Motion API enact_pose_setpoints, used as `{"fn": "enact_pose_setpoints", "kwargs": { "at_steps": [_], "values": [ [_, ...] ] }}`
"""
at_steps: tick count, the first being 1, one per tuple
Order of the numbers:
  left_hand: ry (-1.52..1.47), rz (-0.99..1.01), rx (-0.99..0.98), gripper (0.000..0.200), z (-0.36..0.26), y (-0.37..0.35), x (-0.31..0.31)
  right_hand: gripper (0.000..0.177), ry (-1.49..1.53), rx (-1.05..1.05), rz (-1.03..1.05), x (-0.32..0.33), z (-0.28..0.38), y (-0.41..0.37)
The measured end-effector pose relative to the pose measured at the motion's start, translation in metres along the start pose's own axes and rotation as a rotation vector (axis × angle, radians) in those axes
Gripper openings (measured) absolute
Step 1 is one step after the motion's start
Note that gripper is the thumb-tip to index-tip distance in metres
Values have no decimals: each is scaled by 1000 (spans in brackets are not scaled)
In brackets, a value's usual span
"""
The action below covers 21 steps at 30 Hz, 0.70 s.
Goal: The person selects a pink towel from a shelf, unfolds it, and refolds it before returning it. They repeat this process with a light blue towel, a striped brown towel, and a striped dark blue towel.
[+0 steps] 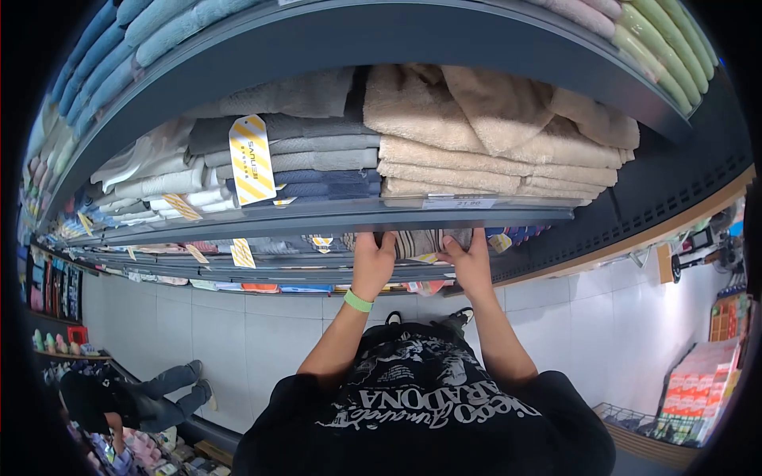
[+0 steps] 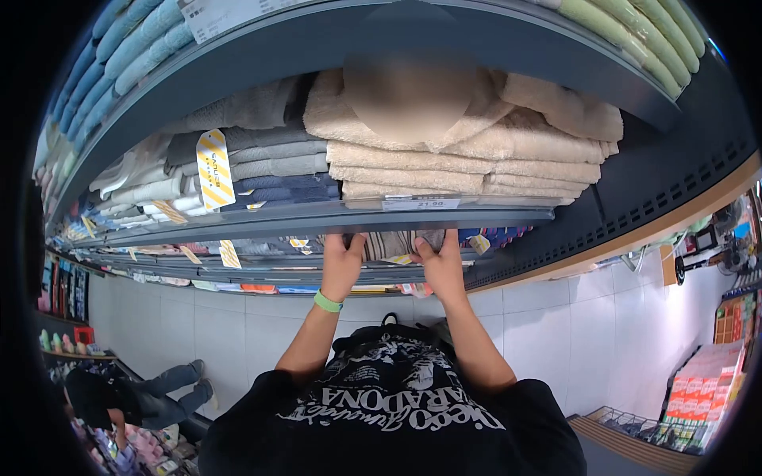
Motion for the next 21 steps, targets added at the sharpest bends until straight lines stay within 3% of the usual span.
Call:
{"fn": "enact_pose_setpoints", "kwargs": {
  "at_steps": [4,6,10,11,16,18,21],
  "values": [
    [-104,-225,-217,20,11,12,-14,39,138,91,5,7,0,16],
    [56,-292,-255,15,5,15,-17,35,125,112,-8,5,-4,27],
    [303,-173,-233,17,-17,19,-25,36,-78,249,2,-4,-9,28],
    [398,-138,-285,19,-24,18,-28,38,-113,200,-11,-3,-13,26],
    [548,-83,-383,26,-41,0,-27,43,-44,205,-11,0,-13,18],
    [800,-114,-507,31,-37,-8,-31,45,-1,223,-16,1,-16,15],
    [842,-82,-670,33,-47,-16,-32,46,-18,367,-41,0,-11,5]
  ]
}}
Point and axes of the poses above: each hand's wrist, its own y-axis towards the middle knuckle, its own x-axis out of the back of the hand, z = x × y, the point moved 3 cm from there along y, towards the middle knuckle, and after that the axes turned 9 degrees about y, right-handed, at the moved point
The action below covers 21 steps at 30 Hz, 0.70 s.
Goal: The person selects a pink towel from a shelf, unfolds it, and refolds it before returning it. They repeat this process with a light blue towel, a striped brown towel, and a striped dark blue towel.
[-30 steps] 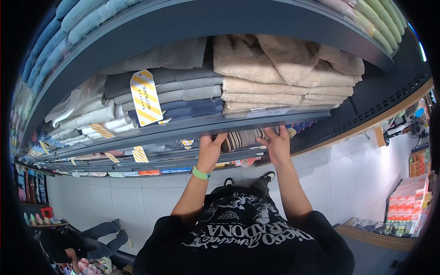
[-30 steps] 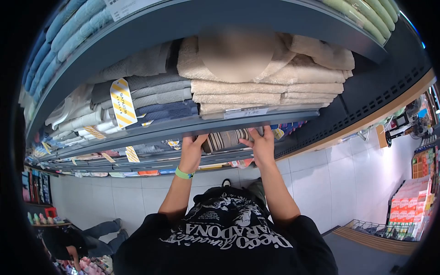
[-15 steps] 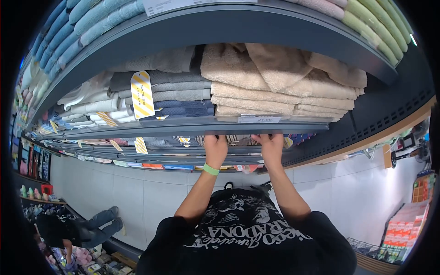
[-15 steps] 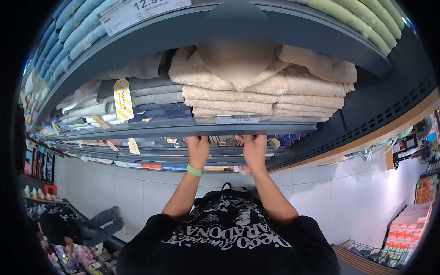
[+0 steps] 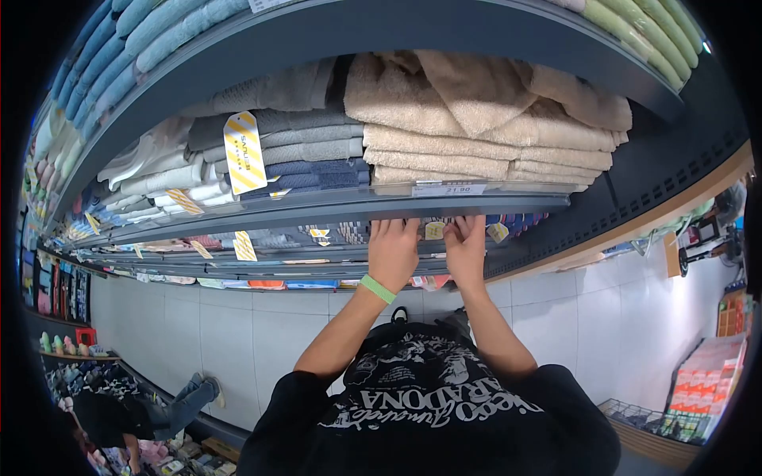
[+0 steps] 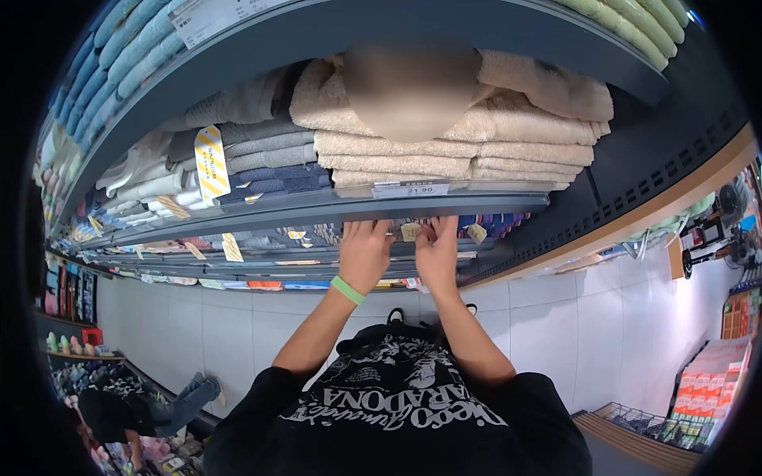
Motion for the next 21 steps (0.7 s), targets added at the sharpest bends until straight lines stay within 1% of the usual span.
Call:
{"fn": "enact_pose_setpoints", "kwargs": {
  "at_steps": [1,3,4,5,6,7,9,10,11,12,13,14,15,16,18,19,20,21],
  "values": [
    [-5,3,-3,33,2,-1,-3,47,-10,2,-6,0,2,-5],
    [107,85,-50,36,9,-2,-14,48,-24,4,-23,1,9,-11],
    [101,87,-58,36,10,-1,-13,47,19,-54,-31,-1,12,-9],
    [81,150,-39,36,13,-1,-14,46,64,-111,-40,-3,15,-8],
    [63,212,-21,37,16,-1,-15,43,58,-52,-104,-7,18,-3],
    [57,217,-33,37,17,0,-15,43,57,-50,-118,-8,18,2],
    [106,243,-32,35,18,0,-16,37,-357,-80,-131,-7,15,11],
    [102,246,-40,35,19,0,-18,35,-342,-38,-153,-8,15,16],
    [141,274,-39,29,22,1,-20,35,-342,-37,-159,-7,16,13],
    [182,298,-34,24,25,3,-22,34,-174,-78,-200,-4,16,11],
    [182,296,-35,24,27,6,-21,34,-7,-119,-237,-6,20,7],
    [214,176,-75,20,26,9,-15,35,-105,-143,-184,-2,16,3],
    [245,55,-116,15,24,10,-11,35,-108,-143,-185,2,12,-3],
    [244,55,-115,15,25,9,-14,36,-133,-163,-158,5,7,-10],
    [199,233,-71,31,29,4,-27,37,-159,-183,-124,4,-1,-26],
    [200,231,-68,31,29,6,-24,38,-78,-128,-176,4,-3,-35],
    [179,281,-92,32,27,9,-20,38,3,-74,-231,6,-5,-41],
    [158,331,-116,32,25,10,-19,38,2,-73,-231,9,-15,-44]
  ]
}}
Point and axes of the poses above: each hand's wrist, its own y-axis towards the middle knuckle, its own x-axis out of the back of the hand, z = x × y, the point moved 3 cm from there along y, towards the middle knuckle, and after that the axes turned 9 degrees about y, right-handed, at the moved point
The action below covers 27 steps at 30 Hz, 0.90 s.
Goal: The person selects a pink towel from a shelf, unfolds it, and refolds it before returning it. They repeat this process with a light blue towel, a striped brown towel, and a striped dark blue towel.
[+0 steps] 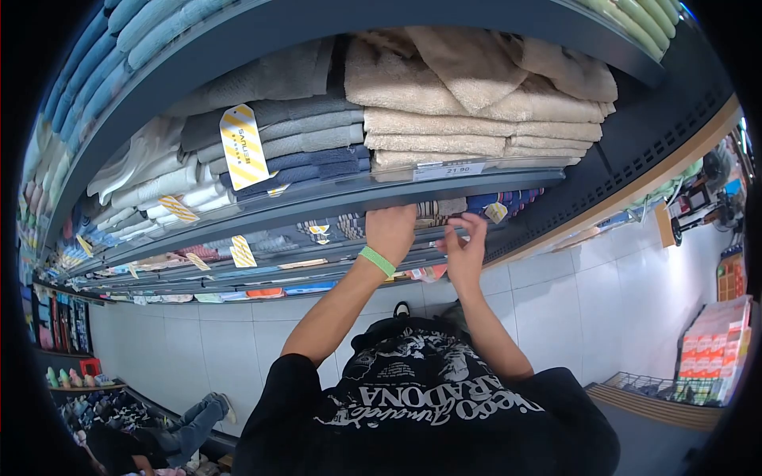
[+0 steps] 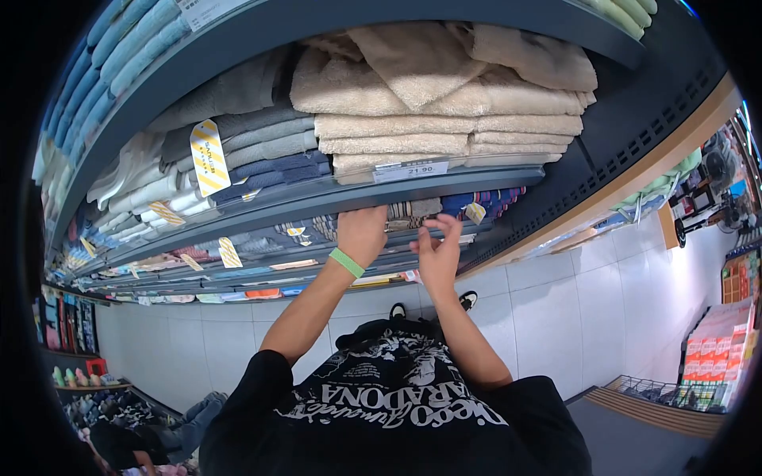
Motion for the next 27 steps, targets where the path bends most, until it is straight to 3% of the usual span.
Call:
{"fn": "enact_pose_setpoints", "kwargs": {
  "at_steps": [3,6,7,11,13,14,16,18,20,22,24,27],
  "values": [
    [-101,-18,-77,34,-3,7,-9,44,-187,-159,172,-1,-19,0],
    [-81,0,-58,29,-6,11,-9,40,-121,-312,322,-11,-25,8],
    [-79,-4,-64,29,-4,13,-9,31,-105,-272,322,-16,-21,9],
    [-132,-109,-50,21,-2,13,-3,23,-47,-272,291,-22,-20,18],
    [-139,-156,-17,19,0,14,-1,20,-91,14,205,-24,-4,21],
    [-149,-192,-8,19,1,14,-2,20,-91,13,206,-28,-1,24],
    [-158,-226,1,19,2,13,-6,22,-126,235,198,-34,11,31],
    [-165,-342,-1,18,3,14,-5,22,-161,299,201,-38,17,36],
    [-177,-331,-17,19,4,14,0,22,-198,358,204,-37,9,44],
    [-195,-318,-34,20,3,13,4,23,-125,-12,294,-29,-22,60],
    [-231,49,-75,27,1,12,-4,24,-70,-98,292,-17,-30,67],
    [-191,-45,-128,37,-4,4,-5,27,-25,-182,269,-11,-18,61]
  ]
}}
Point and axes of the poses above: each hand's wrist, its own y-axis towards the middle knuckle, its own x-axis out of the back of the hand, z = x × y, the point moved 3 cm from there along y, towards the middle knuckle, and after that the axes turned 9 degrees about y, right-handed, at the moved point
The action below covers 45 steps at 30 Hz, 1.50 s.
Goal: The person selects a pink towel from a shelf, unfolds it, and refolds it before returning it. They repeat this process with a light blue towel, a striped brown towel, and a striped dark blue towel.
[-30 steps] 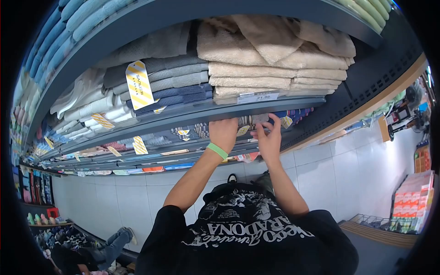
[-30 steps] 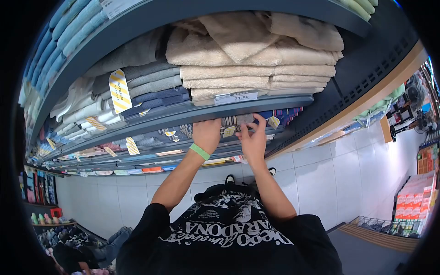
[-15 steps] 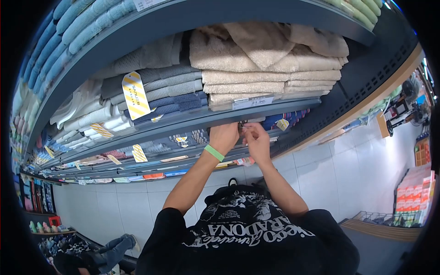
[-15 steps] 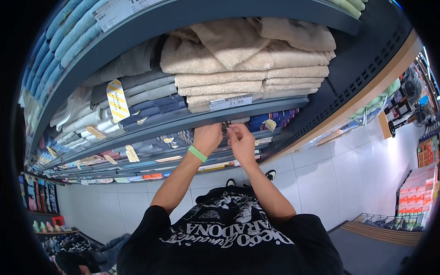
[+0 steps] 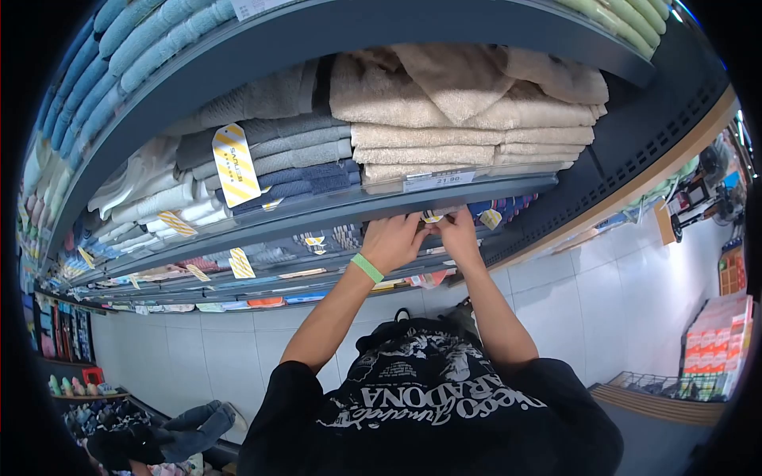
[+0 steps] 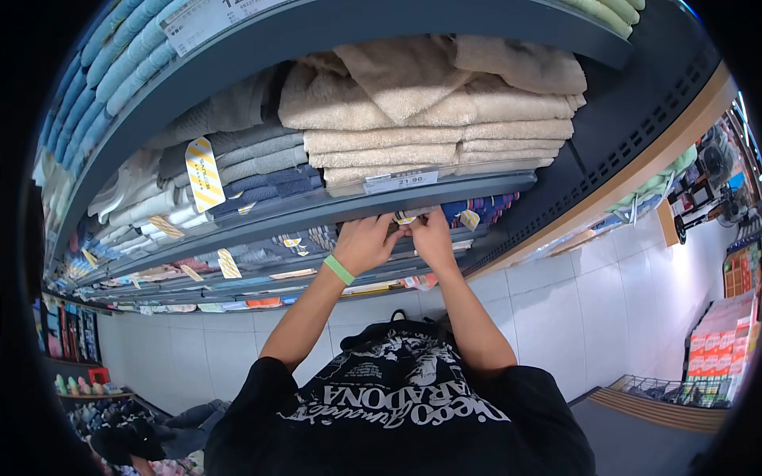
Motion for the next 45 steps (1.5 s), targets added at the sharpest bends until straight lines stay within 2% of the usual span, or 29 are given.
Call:
{"fn": "enact_pose_setpoints", "kwargs": {
  "at_steps": [4,6,10,12,16,18,19,21,22,24,25,27,28,30,31,33,34,37,39,41,43,45],
  "values": [
    [25,19,15,45,6,-3,-10,28,98,-27,-6,-4,25,-32],
    [43,214,100,51,6,-2,-5,25,84,-89,-28,-13,42,-37],
    [110,157,67,54,4,0,-3,26,83,-211,-98,-18,43,-21],
    [184,-109,-35,49,7,2,-2,25,117,-188,-126,-17,27,-8],
    [202,-118,-42,38,6,0,1,25,162,-156,-168,-19,14,-8],
    [214,12,31,29,7,-4,1,25,174,-137,-150,-20,22,-16],
    [214,15,34,29,6,-4,6,25,180,-131,-127,-20,30,-23],
    [28,40,109,23,4,-5,18,25,184,-132,-101,-18,37,-40],
    [28,38,114,23,5,-3,19,29,155,-65,-132,-15,39,-50],
    [-15,-169,40,23,8,7,26,40,53,-4,-166,-6,36,-64],
    [-15,-172,46,23,11,13,21,40,50,-5,-161,-3,33,-66],
    [124,-135,29,28,19,27,4,44,-181,167,-158,-1,37,-70],
    [123,-134,33,28,22,35,-1,44,-183,165,-155,-3,38,-69],
    [-30,-42,38,34,27,53,-13,43,-362,381,-127,-10,53,-64],
    [-33,-44,35,34,30,57,-23,43,-365,383,-131,-10,53,-59],
    [43,-154,5,37,38,62,-50,39,-675,401,-94,-11,53,-46],
    [82,-207,-10,39,42,63,-61,39,-813,310,-17,-8,50,-42],
    [100,-179,25,42,59,62,-78,43,-940,382,21,-5,47,-46],
    [104,-191,30,42,66,56,-88,45,-916,358,17,-7,45,-49],
    [116,-99,21,44,58,59,-68,47,-893,349,12,-8,46,-48],
    [77,-139,-26,42,34,51,-30,49,-906,347,17,-7,46,-49],
    [39,227,-1,43,16,41,-15,50,-907,316,35,-5,49,-46]
  ]
}}
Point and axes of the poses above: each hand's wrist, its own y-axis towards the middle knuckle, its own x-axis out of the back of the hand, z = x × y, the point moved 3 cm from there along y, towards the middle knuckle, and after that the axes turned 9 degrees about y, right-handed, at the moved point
